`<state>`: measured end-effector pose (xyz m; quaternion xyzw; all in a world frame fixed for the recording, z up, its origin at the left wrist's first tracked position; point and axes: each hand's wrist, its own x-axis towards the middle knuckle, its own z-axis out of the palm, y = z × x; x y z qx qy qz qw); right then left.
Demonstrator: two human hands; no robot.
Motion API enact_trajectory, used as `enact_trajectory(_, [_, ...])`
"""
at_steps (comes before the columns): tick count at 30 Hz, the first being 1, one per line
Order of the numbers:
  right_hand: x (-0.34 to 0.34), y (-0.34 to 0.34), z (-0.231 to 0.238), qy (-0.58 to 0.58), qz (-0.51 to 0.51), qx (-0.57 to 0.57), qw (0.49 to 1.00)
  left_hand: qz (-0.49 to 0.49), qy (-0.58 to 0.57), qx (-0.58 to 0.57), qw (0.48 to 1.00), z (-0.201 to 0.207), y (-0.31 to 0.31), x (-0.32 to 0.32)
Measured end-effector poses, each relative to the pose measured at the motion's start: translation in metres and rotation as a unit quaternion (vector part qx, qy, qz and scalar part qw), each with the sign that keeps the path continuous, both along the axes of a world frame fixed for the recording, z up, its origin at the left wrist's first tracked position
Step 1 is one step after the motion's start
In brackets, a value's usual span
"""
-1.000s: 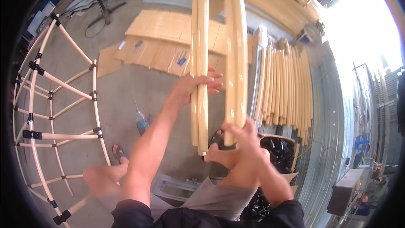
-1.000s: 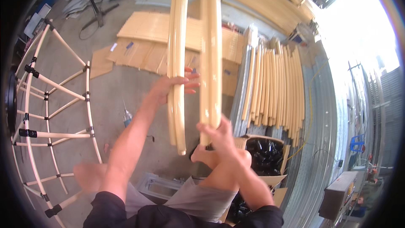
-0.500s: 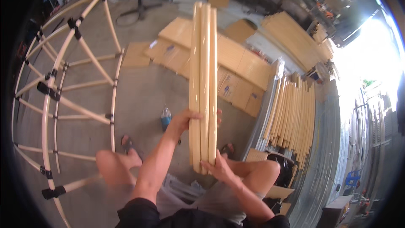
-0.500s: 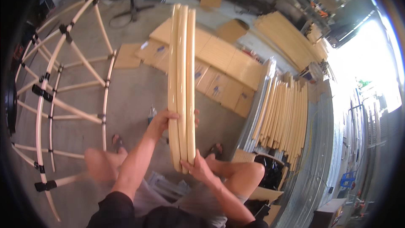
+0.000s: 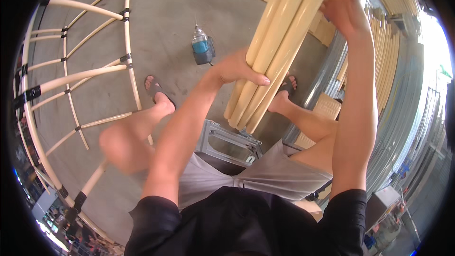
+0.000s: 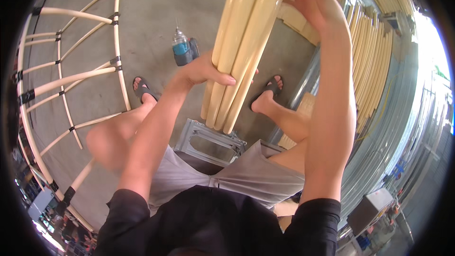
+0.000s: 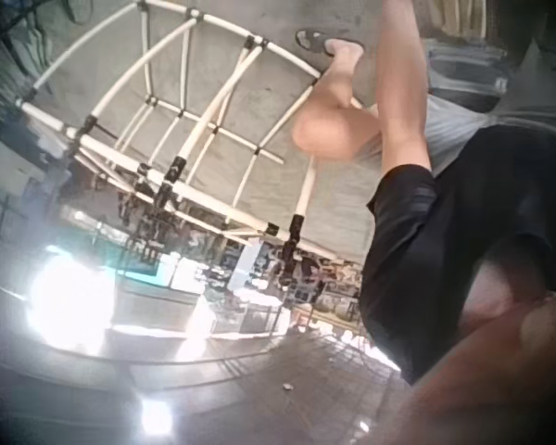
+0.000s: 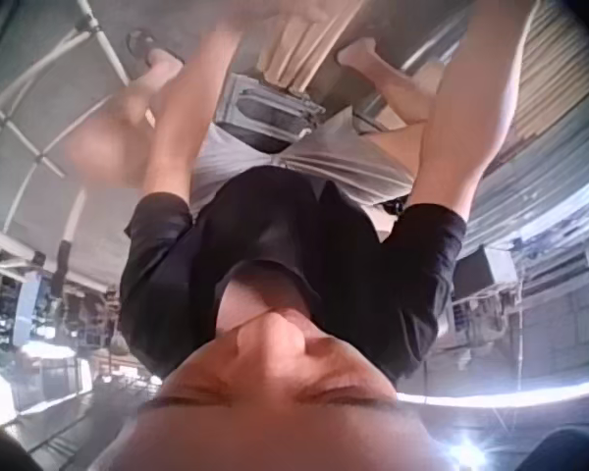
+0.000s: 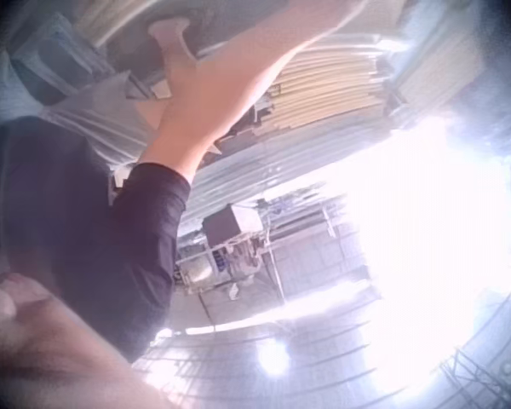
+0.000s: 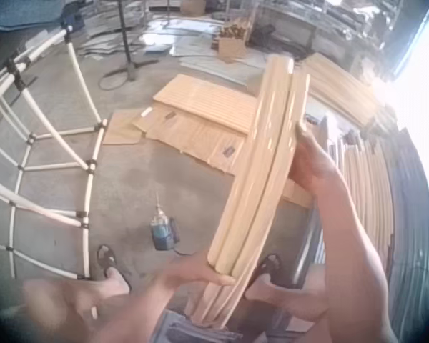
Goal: The person assembles a frame structure by inserting wooden poles into plastic connectors and securing them with a power drill.
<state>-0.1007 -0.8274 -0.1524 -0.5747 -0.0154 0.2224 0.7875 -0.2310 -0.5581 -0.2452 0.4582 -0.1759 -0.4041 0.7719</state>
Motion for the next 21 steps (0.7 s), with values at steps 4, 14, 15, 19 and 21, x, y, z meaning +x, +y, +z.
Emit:
enact_trajectory(4, [-0.006,0.023,-0.081,0.095,-0.154,-0.033,0.983,0.017,0.054,0.116,0.992,-0.081,-0.010,-0.048])
enact_trajectory(14, [-0.223,0.020,-0.287,0.413,-0.296,0.043,0.860,-0.151,0.287,0.324,0.889,-0.161,0.023,-0.210])
enact_trajectory(15, [-0.250,0.012,-0.321,0.474,-0.322,0.094,0.814,-0.220,0.290,0.336,0.869,-0.171,0.029,-0.221])
enact_trajectory(19, [-0.348,0.056,-0.355,0.486,-0.284,0.138,0.815,-0.428,0.291,0.481,0.707,-0.204,0.044,-0.261])
enact_trajectory(21, [-0.374,0.071,-0.345,0.466,-0.176,0.183,0.848,-0.498,0.260,0.524,0.640,-0.207,0.039,-0.273])
